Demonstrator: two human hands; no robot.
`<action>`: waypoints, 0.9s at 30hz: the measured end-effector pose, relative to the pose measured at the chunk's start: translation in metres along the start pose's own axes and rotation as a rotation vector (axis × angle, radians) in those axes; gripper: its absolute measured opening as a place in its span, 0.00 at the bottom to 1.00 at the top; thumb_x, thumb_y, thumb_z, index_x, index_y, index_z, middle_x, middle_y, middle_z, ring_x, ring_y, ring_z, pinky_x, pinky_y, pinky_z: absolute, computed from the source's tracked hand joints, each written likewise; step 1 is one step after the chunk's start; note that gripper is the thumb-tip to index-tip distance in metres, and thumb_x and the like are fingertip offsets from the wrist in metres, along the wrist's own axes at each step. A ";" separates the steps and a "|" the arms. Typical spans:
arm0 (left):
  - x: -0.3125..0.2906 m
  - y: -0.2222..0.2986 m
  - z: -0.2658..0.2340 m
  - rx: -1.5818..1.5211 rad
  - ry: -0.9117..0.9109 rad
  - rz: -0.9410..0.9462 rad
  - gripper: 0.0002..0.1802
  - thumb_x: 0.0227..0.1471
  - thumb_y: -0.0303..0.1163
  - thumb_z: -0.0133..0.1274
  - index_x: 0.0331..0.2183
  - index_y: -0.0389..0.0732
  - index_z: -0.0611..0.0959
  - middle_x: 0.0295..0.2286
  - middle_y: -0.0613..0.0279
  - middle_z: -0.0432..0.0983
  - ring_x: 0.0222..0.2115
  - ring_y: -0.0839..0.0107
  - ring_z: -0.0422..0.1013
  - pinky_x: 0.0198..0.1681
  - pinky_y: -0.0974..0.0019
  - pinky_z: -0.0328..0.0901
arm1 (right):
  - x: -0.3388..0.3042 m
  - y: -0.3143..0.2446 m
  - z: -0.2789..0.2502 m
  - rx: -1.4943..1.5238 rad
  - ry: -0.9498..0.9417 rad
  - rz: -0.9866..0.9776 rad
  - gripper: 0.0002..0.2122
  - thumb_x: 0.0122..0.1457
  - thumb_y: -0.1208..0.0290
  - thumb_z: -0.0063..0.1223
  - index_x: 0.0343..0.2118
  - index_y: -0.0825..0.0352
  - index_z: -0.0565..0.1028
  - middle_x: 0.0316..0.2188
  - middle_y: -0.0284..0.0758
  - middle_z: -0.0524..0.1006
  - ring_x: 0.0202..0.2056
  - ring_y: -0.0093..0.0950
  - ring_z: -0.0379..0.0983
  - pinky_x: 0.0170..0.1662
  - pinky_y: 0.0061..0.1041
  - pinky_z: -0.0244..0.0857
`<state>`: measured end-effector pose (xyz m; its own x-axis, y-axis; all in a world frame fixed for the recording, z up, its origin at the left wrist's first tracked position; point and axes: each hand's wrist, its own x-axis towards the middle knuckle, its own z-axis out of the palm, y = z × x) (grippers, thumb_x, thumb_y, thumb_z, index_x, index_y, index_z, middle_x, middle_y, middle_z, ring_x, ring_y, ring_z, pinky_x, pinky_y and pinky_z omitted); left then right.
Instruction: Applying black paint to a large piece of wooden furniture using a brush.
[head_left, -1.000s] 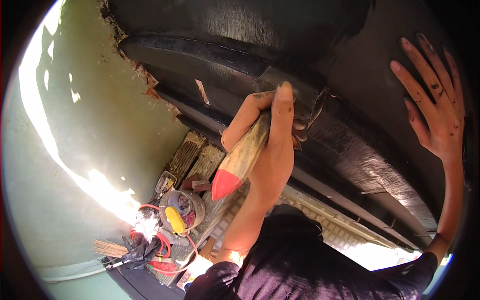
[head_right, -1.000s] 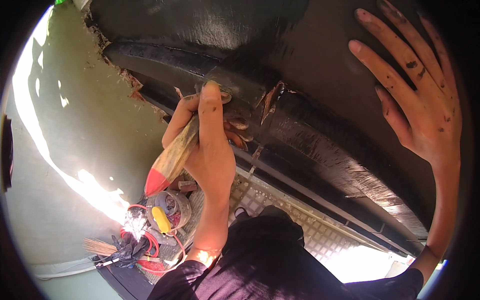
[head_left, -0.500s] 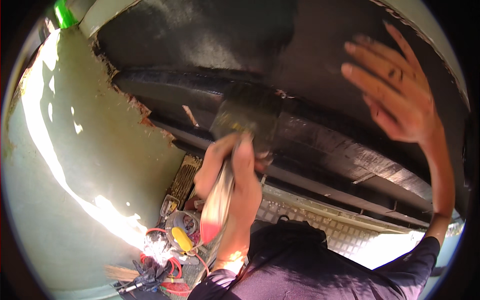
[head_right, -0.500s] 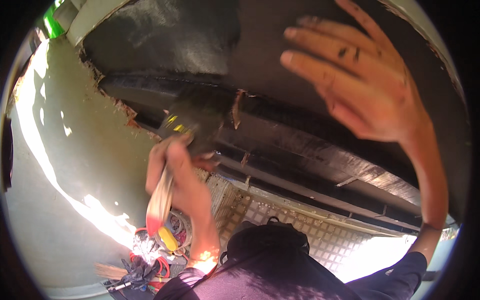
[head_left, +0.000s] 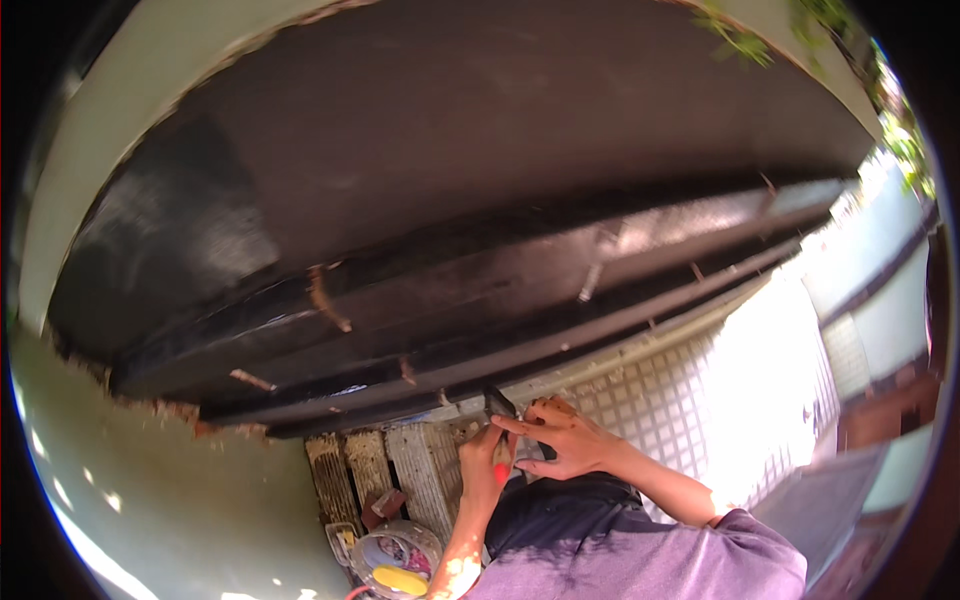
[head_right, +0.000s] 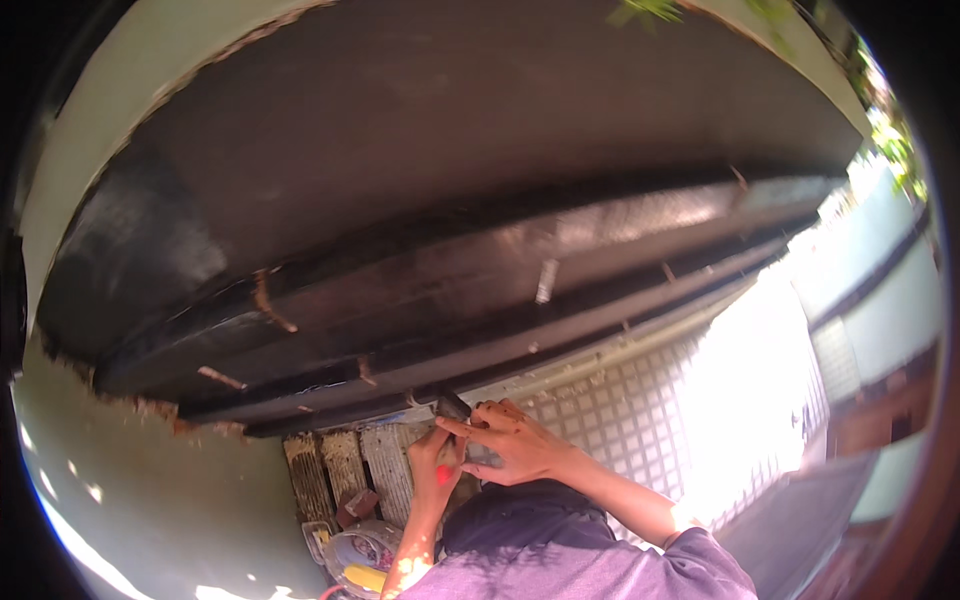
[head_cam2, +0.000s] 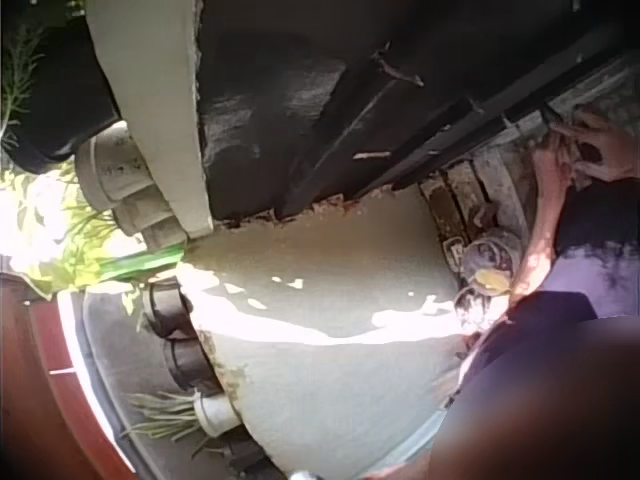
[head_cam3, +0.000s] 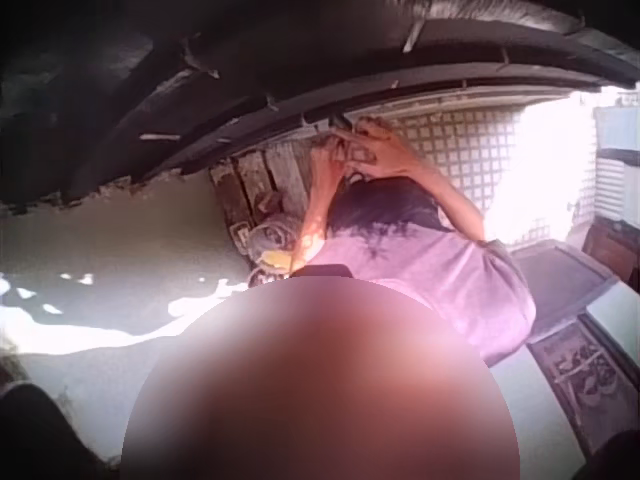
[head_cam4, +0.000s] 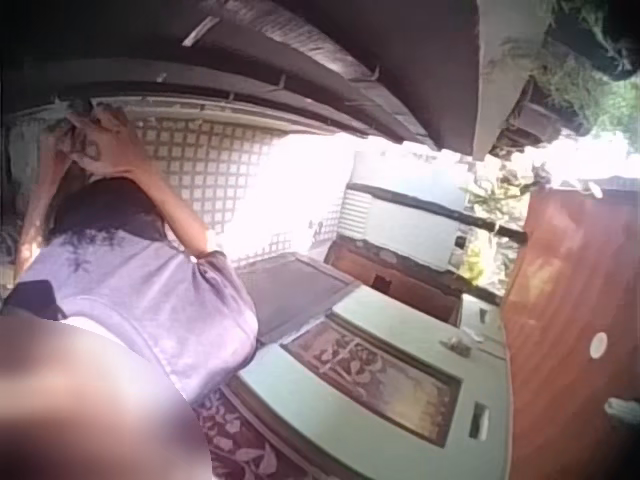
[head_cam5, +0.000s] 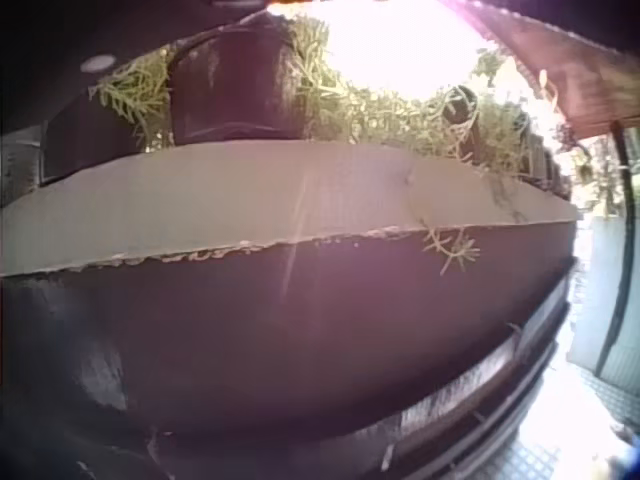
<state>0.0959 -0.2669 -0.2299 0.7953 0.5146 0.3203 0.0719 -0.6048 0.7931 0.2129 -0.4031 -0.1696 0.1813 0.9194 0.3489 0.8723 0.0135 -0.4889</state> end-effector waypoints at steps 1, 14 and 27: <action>-0.007 -0.019 0.013 0.064 -0.160 0.085 0.08 0.47 0.27 0.57 0.33 0.38 0.80 0.23 0.46 0.76 0.25 0.49 0.75 0.26 0.54 0.68 | -0.015 0.001 0.014 0.036 -0.108 0.149 0.34 0.52 0.55 0.57 0.63 0.56 0.61 0.35 0.35 0.68 0.40 0.31 0.66 0.47 0.34 0.60; -0.008 0.057 0.226 -0.020 -0.861 0.477 0.06 0.43 0.28 0.53 0.28 0.38 0.79 0.24 0.48 0.76 0.29 0.46 0.74 0.32 0.47 0.68 | -0.206 0.029 0.010 -0.118 0.546 0.968 0.28 0.55 0.59 0.54 0.59 0.62 0.65 0.32 0.39 0.73 0.38 0.38 0.72 0.43 0.36 0.67; -0.070 0.238 0.436 -0.030 -1.385 0.730 0.30 0.54 0.39 0.53 0.57 0.44 0.68 0.33 0.45 0.77 0.33 0.47 0.74 0.35 0.50 0.68 | -0.493 0.067 -0.056 0.120 1.620 1.379 0.12 0.63 0.67 0.47 0.39 0.71 0.77 0.29 0.37 0.79 0.28 0.22 0.76 0.27 0.24 0.70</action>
<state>0.3199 -0.7112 -0.2894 0.5664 -0.8213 -0.0687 -0.5593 -0.4443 0.6998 0.2075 -0.8772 -0.3293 0.7069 -0.7072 -0.0135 -0.1428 -0.1240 -0.9819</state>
